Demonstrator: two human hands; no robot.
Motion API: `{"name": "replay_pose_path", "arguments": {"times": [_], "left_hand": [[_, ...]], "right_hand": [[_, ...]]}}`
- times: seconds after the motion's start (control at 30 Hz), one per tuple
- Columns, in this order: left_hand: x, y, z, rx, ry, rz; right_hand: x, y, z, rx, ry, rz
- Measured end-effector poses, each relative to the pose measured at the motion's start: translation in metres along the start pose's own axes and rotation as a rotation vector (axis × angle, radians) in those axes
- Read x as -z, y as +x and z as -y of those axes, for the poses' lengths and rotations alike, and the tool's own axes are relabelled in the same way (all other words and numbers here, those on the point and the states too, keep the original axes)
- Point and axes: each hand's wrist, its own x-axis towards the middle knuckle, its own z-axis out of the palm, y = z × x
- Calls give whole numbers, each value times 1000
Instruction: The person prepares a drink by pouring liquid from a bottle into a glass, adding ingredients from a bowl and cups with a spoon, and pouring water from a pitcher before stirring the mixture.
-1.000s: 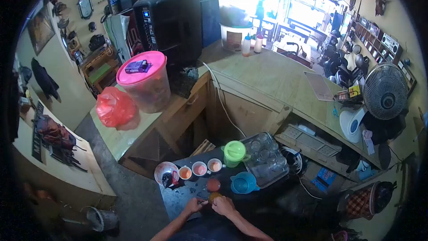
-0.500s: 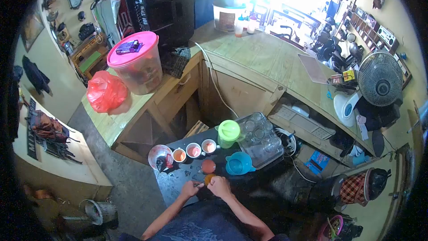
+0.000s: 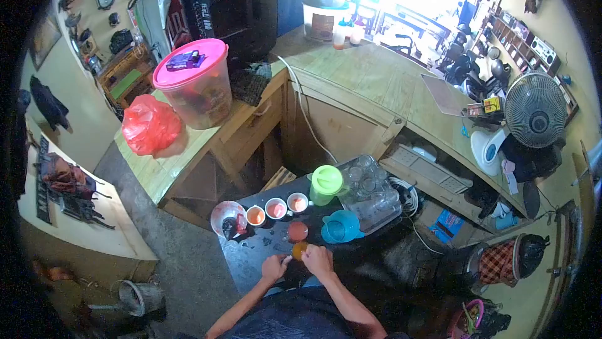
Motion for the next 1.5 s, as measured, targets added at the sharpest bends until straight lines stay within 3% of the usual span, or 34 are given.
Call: {"name": "replay_pose_path", "arguments": {"times": [0.07, 0.2, 0.33, 0.47, 0.67, 0.77, 0.87, 0.97, 1.07, 1.17, 1.27, 1.37, 1.5], "left_hand": [[2, -2, -3, 15, -15, 8], [1, -4, -2, 51, -8, 16], [-13, -1, 10, 66, -51, -29], [-27, 2, 18, 131, -56, -51], [-30, 5, 23, 116, -52, -95], [-36, 5, 26, 102, -43, -120], [-31, 1, 20, 113, -49, -110], [-33, 3, 26, 108, -75, -131], [-30, -1, 18, 160, -72, -120], [-30, 1, 21, 136, -85, -101], [-36, 4, 31, 49, -106, -146], [-40, 7, 34, 98, -116, -124], [-41, 8, 37, 49, -123, -156]], "right_hand": [[-6, 4, -7, 62, -126, -55], [-10, 7, -18, 180, -246, 248], [-7, 21, -26, 173, 96, 216], [5, 26, -18, 138, -119, 52], [1, 14, -20, 286, -53, 322], [-1, 11, -16, 166, 63, 165], [-8, 12, -22, 151, -83, 8], [-10, 11, -27, 148, -202, 122], [-12, 7, -27, 279, -107, 257], [-6, 7, -22, 149, 129, 201], [-4, 12, -25, 127, -11, 10], [-7, 8, -33, 182, -145, 16], [-19, 8, -41, 231, -87, 202]]}}
